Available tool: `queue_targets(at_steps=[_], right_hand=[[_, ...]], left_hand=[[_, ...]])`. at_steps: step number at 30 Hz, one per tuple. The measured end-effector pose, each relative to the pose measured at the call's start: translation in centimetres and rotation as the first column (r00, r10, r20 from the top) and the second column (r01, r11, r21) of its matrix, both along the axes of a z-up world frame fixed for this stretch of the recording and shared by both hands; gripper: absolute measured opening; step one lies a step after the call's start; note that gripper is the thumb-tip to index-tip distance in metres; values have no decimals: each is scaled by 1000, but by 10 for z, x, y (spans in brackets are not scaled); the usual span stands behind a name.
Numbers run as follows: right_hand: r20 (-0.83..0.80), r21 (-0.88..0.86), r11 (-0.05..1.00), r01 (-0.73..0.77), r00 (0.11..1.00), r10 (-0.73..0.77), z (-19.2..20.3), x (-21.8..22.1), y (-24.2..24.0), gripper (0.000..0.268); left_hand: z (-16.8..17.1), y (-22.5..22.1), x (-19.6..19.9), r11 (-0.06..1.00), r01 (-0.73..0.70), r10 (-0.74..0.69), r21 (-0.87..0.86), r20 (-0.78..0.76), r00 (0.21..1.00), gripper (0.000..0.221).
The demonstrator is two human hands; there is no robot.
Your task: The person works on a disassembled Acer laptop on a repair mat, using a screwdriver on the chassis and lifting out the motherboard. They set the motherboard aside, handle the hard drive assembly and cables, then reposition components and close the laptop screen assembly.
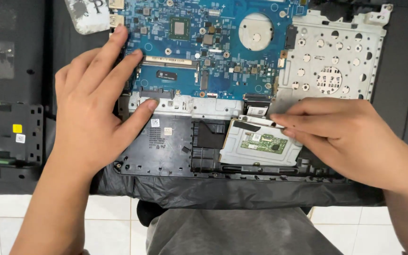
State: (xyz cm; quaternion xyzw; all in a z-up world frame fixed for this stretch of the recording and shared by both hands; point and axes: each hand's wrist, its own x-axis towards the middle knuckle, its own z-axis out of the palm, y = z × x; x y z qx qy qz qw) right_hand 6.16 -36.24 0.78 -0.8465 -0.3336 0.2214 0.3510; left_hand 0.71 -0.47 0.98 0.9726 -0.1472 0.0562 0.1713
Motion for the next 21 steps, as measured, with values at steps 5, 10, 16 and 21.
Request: queue_targets(at_steps=[5,10,16,21], right_hand=[[-11,-18,999,-28,1000,28,-4,2,-5,21],[-39,-67,997,-31,999,28,-10,2,-9,23],[62,38,996,-81,995,79,-7,7,-2,21],[15,54,995,-88,996,88,-8,4,8,21]], left_hand=[[1,1,0,1000,3,-3,-2,6,1000,59],[1,0,0,1000,6,-6,-1,3,1000,59],[-1,0,-1,1000,5,-5,4,-1,1000,59],[1,0,-1,1000,-5,5,5,-1,1000,60]])
